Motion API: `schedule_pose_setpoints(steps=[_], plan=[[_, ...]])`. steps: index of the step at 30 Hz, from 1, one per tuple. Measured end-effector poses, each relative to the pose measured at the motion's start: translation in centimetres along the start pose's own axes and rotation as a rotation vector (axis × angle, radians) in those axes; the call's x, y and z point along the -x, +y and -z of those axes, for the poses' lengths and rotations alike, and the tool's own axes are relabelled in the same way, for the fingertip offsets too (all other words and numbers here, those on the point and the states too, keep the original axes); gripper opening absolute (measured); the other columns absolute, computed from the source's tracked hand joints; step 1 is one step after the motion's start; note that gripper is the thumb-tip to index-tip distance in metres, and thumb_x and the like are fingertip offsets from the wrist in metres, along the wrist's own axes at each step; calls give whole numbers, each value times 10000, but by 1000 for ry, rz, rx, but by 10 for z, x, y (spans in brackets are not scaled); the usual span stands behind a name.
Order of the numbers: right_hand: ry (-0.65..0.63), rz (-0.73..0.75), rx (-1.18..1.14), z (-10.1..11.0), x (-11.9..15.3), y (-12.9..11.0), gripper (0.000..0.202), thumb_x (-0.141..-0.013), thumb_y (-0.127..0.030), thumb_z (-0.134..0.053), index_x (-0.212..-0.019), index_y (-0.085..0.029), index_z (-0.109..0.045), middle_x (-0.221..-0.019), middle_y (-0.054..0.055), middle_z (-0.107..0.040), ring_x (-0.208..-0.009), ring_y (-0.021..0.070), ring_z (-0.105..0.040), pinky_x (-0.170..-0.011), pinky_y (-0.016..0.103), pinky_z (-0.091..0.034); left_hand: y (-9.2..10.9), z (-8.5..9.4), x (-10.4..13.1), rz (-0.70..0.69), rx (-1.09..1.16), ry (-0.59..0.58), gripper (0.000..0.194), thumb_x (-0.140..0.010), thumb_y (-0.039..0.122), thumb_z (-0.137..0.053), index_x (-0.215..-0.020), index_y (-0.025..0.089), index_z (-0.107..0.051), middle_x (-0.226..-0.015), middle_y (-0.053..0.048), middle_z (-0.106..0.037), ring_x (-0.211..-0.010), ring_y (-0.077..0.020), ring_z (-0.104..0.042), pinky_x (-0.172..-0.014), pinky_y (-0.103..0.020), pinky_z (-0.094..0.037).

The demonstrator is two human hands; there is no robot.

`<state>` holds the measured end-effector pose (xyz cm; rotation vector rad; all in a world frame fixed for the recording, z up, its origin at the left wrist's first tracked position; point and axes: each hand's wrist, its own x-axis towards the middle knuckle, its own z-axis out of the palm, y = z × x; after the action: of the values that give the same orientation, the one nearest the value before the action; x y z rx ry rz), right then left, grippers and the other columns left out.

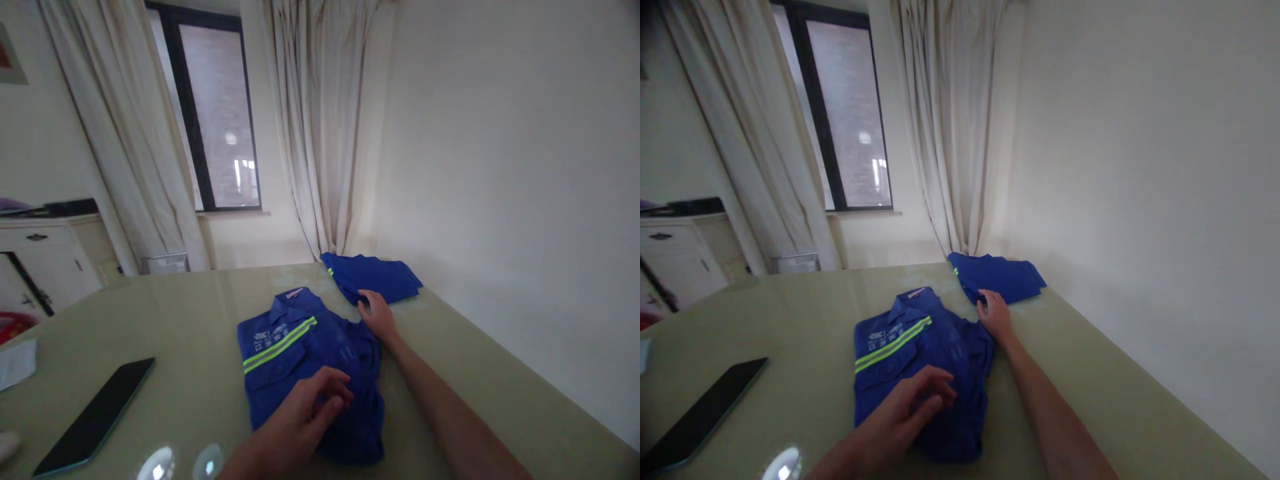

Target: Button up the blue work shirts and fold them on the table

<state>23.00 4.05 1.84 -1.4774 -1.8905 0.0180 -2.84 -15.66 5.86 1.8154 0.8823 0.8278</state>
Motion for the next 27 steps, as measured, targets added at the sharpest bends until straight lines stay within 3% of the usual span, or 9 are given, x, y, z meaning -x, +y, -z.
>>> schedule_pose_setpoints(steps=[3,6,8,12,14,16,20,24,27], plan=[[-22,25,-66,8,18,-9,362,-984,-330,-437,-1211,-157,-659,-1121,116,-725,-1047,232,-655,-960,342,-495,-5,12,0,49,-45,250,375,-963,513,-531,-1203,253,-654,-1161,-88,-715,-1043,-244,-679,-804,-311,-582],[-147,91,-173,15,40,-23,349,-997,-414,-464,-1137,-192,-694,-1052,81,-742,-905,209,-678,-842,305,-522,-39,51,-1,148,-502,659,461,-913,532,-499,-1180,190,-655,-1248,-151,-684,-1205,-339,-614,-1054,-487,-480],[-235,130,-251,21,54,-35,343,-983,-449,-513,-1152,-213,-697,-1108,76,-740,-962,223,-678,-889,323,-506,-68,74,0,289,-731,756,664,-839,596,-524,-1271,98,-599,-1395,-244,-590,-1357,-433,-480,-1132,-604,-363],[-454,-5,-428,35,71,-55,353,-881,-513,-673,-1084,-227,-712,-969,51,-748,-887,233,-672,-816,328,-514,-97,89,3,400,-696,638,650,-763,589,-564,-1193,106,-633,-1362,-242,-629,-1325,-448,-512,-1124,-615,-363],[-700,-160,-613,42,75,-58,414,-866,-612,-665,-982,-218,-720,-803,23,-718,-725,202,-652,-667,300,-515,-90,85,3,320,-462,545,575,-754,568,-595,-1144,150,-656,-1241,-186,-713,-1228,-400,-606,-1101,-543,-430],[-814,-328,-772,46,79,-58,526,-872,-713,-601,-915,-201,-716,-744,19,-701,-661,193,-647,-615,305,-522,-73,78,5,265,-134,475,545,-751,556,-663,-1160,196,-654,-1178,-118,-753,-1151,-351,-667,-1031,-463,-515],[-584,-461,-1046,44,85,-62,553,-777,-649,-766,-1104,-211,-685,-978,40,-767,-884,241,-726,-838,391,-573,-42,65,11,343,399,501,685,-733,502,-764,-1348,282,-557,-1259,-48,-738,-1082,-309,-728,-879,-399,-610],[-573,-480,-1367,48,83,-73,676,-654,-412,-912,-1247,-242,-635,-1101,39,-774,-962,263,-740,-947,439,-548,-30,61,9,427,508,515,738,-697,560,-807,-1324,235,-591,-1135,-100,-780,-1010,-338,-757,-817,-438,-635],[-396,-482,-1529,61,77,-72,614,-659,-328,-899,-1222,-259,-663,-1108,28,-776,-940,248,-742,-922,404,-550,-26,69,11,423,611,579,737,-642,444,-877,-1289,207,-612,-1018,-94,-805,-910,-334,-779,-777,-442,-643]])
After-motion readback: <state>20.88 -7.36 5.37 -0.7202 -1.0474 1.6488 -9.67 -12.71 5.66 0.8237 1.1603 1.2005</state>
